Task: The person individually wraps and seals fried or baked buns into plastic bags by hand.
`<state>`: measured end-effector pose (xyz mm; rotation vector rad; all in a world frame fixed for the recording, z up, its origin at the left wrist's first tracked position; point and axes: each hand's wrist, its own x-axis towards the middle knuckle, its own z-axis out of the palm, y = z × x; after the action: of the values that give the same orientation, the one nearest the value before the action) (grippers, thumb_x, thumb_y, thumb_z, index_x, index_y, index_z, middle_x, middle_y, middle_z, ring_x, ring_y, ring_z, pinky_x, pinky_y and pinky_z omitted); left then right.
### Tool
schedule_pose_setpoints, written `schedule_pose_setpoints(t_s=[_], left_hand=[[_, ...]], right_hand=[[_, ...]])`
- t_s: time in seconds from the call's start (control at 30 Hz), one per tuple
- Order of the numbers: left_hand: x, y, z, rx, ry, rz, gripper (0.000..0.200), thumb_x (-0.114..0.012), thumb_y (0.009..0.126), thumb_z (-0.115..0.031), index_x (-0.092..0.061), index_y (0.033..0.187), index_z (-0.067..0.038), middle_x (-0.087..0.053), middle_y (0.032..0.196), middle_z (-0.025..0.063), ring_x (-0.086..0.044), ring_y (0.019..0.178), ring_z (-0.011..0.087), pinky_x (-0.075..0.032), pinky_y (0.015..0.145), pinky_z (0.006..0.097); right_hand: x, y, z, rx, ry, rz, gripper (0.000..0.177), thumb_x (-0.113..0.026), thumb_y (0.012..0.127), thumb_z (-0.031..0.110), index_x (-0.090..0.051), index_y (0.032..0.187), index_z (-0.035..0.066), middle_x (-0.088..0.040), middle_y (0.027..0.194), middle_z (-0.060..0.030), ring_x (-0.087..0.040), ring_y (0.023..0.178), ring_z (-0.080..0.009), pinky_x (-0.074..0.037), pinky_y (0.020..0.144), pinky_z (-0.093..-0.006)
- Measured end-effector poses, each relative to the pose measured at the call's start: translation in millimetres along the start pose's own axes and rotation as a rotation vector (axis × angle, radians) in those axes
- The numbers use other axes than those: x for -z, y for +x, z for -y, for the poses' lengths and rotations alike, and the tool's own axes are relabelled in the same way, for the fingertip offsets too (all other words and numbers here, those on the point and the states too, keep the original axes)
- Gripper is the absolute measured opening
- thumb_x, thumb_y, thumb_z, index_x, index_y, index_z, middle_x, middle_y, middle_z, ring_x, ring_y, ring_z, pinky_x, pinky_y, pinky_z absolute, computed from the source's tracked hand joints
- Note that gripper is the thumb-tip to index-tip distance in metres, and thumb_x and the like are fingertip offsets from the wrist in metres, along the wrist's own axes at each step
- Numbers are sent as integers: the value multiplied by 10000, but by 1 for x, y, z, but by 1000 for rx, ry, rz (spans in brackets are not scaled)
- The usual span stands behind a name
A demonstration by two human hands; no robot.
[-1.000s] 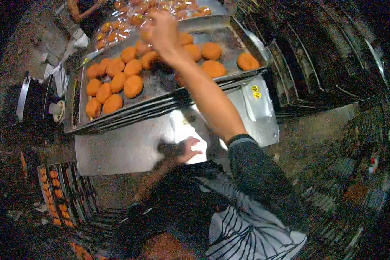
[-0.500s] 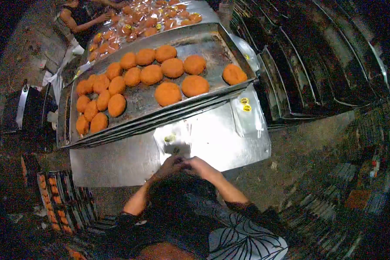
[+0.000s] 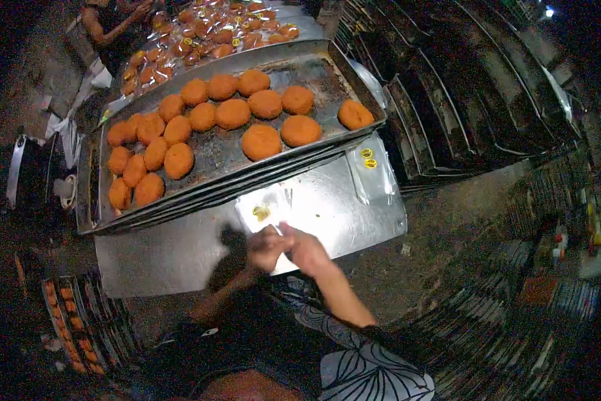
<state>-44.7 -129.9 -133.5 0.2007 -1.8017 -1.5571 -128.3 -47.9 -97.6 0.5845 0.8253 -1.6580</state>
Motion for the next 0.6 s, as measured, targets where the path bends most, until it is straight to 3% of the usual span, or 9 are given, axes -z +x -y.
schedule_pose_setpoints(t_s=[0.03,0.07,0.17,0.23,0.33,0.43,0.47,0.5,0.6], left_hand=[[9,1,-15,69,222,222,162,-638,660,19,-613,802,-54,-507,655,27,-464,577,112,-378,511,219],[15,-4,12,121,82,83,198,-632,674,-1,-592,863,-46,-536,743,45,-502,695,131,-407,600,229],[30,51,-33,344,-642,-500,319,-572,748,-76,-484,1055,-68,-538,914,90,-526,877,173,-441,749,278],[87,67,-28,564,-965,-298,350,-471,819,-129,-390,1157,-86,-498,964,95,-500,929,191,-427,806,328],[141,59,-16,317,-631,-434,326,-416,854,-186,-395,1159,-74,-496,997,98,-481,966,201,-402,846,374],[173,76,-53,348,-879,-864,280,-427,838,-180,-433,1087,-53,-466,1086,107,-449,1030,245,-339,915,454],[187,68,-56,356,-854,-871,280,-427,838,-180,-433,1087,-53,-466,1086,107,-449,1030,245,-339,915,454],[202,67,-57,289,-991,-824,314,-432,822,-187,-417,1109,-60,-448,1113,111,-428,1059,259,-317,929,477],[210,66,-55,179,-1142,-858,379,-432,794,-194,-383,1150,-73,-429,1144,120,-391,1107,283,-278,951,510]], right_hand=[[7,14,19,54,-120,456,353,-449,856,214,-441,1112,-28,-527,866,-86,-510,717,-125,-441,591,-232],[-29,9,20,440,-321,209,484,-440,853,339,-382,1169,-23,-525,991,-129,-528,851,-169,-427,775,-268],[-87,17,2,406,115,844,623,-431,806,451,-315,1242,22,-447,1180,-162,-441,1086,-240,-376,901,-328],[-91,34,-30,150,-414,547,530,-434,839,369,-307,1257,69,-472,1153,-154,-470,1045,-244,-367,890,-334],[-121,54,26,975,-1711,235,386,-533,773,302,-492,1058,45,-546,1010,-154,-534,897,-251,-392,771,-365],[-110,143,94,2002,-2215,-709,646,-557,728,463,-421,1072,-67,-405,1076,-322,-403,998,-426,-325,826,-457],[-129,137,97,1107,-2215,-445,710,-643,660,430,-390,1120,-47,-370,1196,-264,-334,1132,-391,-251,947,-434],[-140,117,97,1025,-1986,-181,667,-720,594,392,-398,1014,-13,-493,921,-159,-495,888,-280,-364,830,-381],[-159,61,39,1280,-1393,159,616,-788,521,239,-422,975,41,-500,886,-84,-504,867,-185,-392,810,-317]])
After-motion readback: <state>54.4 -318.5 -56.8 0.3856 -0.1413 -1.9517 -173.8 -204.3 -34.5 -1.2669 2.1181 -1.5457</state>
